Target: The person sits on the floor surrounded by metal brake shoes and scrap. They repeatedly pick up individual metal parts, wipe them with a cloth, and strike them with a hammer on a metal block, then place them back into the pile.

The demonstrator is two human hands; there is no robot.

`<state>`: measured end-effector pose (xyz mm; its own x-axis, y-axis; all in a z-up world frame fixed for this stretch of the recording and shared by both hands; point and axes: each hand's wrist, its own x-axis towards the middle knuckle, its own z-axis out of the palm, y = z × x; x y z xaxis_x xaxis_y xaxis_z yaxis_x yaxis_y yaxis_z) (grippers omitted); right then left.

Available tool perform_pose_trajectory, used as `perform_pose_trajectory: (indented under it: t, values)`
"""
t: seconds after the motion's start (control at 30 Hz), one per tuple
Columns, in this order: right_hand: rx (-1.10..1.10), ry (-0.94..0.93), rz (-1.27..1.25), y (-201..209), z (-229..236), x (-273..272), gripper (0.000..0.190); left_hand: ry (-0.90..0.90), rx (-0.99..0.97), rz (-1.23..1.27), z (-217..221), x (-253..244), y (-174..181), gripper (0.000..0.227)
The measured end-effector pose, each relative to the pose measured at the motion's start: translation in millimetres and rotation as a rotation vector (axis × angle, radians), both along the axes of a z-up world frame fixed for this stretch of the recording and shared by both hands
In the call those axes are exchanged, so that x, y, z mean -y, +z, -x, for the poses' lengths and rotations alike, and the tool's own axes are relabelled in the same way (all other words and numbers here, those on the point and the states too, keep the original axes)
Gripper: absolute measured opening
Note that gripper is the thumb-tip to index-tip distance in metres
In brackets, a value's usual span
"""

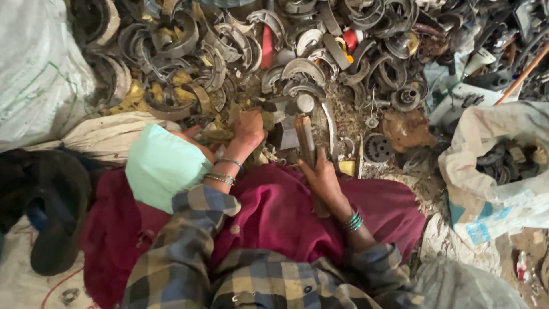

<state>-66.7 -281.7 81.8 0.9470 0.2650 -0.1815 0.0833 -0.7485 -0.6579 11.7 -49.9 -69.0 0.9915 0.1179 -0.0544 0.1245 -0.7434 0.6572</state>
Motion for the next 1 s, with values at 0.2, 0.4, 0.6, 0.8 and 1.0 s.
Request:
perform_pose_trajectory:
  t: [0.2, 0.4, 0.6, 0.8, 1.0]
  values:
    - [-0.049, -0.254, -0.186, 82.0, 16.9, -11.0, 0.038, -0.005, 0.007, -0.025, 1.0, 10.2, -9.8, 0.02]
    - [0.695, 0.057, -0.78, 141.9, -12.0, 17.3, 0.043, 0.02, -0.022, -0.023, -2.7, 7.8, 4.3, 0.016]
    - [0.354, 0.132, 0.535, 24.1, -18.2, 19.8, 0.019, 0.022, 0.015, 0.005, -3.9, 5.2, -1.8, 0.024]
    - [-0.122, -0.293, -0.04, 36.8, 1.2, 8.6, 0.041, -0.033, -0.087, -0.103, -5.1, 3.2, 11.2, 0.023]
    - [0.483, -0.248, -0.732, 179.7, -10.5, -0.4, 0.046, 0.023, -0.144, -0.007, 0.9, 7.5, 13.2, 0.022]
